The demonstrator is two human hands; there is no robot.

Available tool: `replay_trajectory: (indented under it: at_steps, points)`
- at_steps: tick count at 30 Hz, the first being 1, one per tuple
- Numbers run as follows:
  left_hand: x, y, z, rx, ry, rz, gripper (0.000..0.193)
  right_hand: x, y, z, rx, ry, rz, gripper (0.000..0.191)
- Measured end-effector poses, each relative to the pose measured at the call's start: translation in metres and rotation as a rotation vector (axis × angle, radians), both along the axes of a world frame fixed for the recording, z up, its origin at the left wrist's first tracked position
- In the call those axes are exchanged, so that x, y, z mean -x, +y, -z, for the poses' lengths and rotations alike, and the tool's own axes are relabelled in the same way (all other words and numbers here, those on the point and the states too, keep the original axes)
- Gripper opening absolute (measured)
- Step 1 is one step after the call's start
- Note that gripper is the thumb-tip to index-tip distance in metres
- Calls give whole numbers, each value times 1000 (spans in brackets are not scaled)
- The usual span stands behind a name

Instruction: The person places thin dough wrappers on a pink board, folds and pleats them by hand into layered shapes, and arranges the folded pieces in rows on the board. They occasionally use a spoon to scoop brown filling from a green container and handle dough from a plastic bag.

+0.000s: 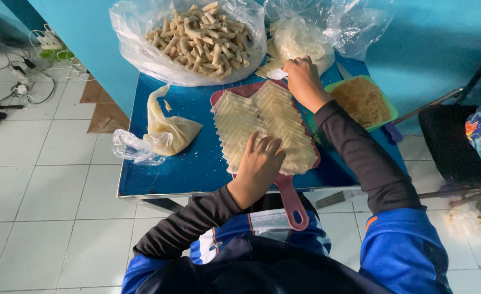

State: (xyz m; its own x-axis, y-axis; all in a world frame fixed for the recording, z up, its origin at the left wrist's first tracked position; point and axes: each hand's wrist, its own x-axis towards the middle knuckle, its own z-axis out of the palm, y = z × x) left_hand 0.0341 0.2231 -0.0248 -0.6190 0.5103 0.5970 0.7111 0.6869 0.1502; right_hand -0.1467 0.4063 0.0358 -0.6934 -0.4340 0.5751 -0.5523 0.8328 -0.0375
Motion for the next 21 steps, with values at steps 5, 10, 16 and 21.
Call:
replay_trajectory:
  at_steps: [5, 10, 16, 21]
  points:
    - [0, 1, 1, -7, 8, 0, 17, 4, -1, 8, -47, -99, 17, 14]
    - [-1, 4, 5, 26, 25, -42, 15, 7, -2, 7, -111, 40, 68, 13]
    - [-9, 9, 17, -49, -5, -25, 26, -10, -41, -5, 143, -28, -237, 9]
    - [-21, 8, 19, -2, 22, -67, 42, -25, -124, -1, 162, -198, -446, 7]
